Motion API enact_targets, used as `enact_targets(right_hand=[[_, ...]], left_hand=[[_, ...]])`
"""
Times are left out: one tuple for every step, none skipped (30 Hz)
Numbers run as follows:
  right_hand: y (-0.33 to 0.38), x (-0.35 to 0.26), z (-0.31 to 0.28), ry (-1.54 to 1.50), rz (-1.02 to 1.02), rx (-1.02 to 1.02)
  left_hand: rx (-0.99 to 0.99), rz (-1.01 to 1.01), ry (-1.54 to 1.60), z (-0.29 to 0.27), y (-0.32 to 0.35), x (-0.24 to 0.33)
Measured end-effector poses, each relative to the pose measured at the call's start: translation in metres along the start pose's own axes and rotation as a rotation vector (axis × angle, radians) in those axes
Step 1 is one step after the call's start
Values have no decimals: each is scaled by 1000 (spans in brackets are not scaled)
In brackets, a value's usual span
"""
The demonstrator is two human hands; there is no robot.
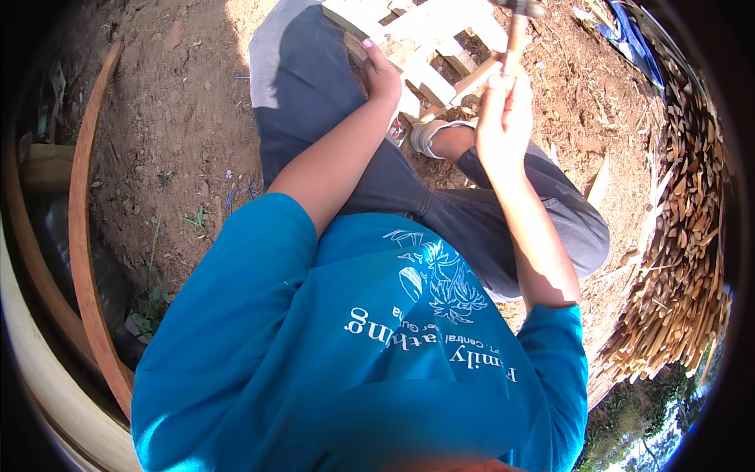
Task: The person constructs a small wooden stool-like structure by hand, using a hammer to drive nails into wooden slats and boards.
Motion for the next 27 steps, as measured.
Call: enact_targets(right_hand=[[5,30,25,230,26,-255],[11,55,31,170,308,-411],[-1,48,22,105,197,-329],[-7,26,11,-30,172,-261],[-12,5,-1,-165,139,-190],[-16,-27,-13,-299,31,-32],[-11,-30,-15,-346,-15,56],[-3,-28,-18,-392,-63,143],[4,-1,-10,-164,7,132],[8,27,12,157,-47,-72],[13,54,20,189,6,-195],[13,69,31,210,48,-325],[-4,40,22,79,56,-238],[-16,0,8,-57,92,-157],[-21,-27,-7,-280,70,-49],[-27,-42,-21,-253,-19,43],[-22,-43,-21,-276,-51,91],[-17,-43,-20,-296,-89,137],[-8,-18,-4,-30,-107,39],[0,9,15,217,-157,-48],[9,47,23,295,-52,-188],[4,56,32,365,43,-332],[2,59,21,130,104,-273],[-1,26,13,-115,179,-233],[-5,-5,0,-300,140,-132],[-8,-22,-12,-316,48,-18],[-4,-17,-10,-305,44,39]], left_hand=[[-33,38,76,5,5,6],[-58,79,143,6,9,9],[-65,103,162,7,7,11],[-1,86,129,1,-3,2],[61,51,91,-6,-9,-13],[113,18,52,-12,-10,-25],[102,16,58,-9,-5,-18],[91,15,64,-6,1,-12],[66,21,73,1,6,3],[54,24,81,4,10,10],[-8,49,110,7,10,12],[23,68,58,4,1,2],[78,92,7,-3,-16,-16],[130,91,-53,-11,-19,-35],[216,96,-18,-14,-13,-30],[149,82,17,-9,-13,-23],[85,67,52,-7,-11,-17],[21,58,91,-3,-8,-11],[19,62,162,5,-5,-6],[16,68,161,5,-5,-8],[13,70,164,5,-6,-16],[21,81,165,1,-12,-19],[20,85,128,0,-23,-19],[37,71,85,-9,-29,-30],[37,50,43,-11,-25,-42],[37,38,37,-12,-23,-44],[25,28,37,-7,-23,-39]])
Point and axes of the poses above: each hand's wrist, its own y-axis away from the middle knuckle, its own z-axis out of the palm, x = y × z, the point moved 7 cm from there along -y, towards the middle knuckle, and after that the axes turned 12 degrees about -x, right-handed, at the moved point
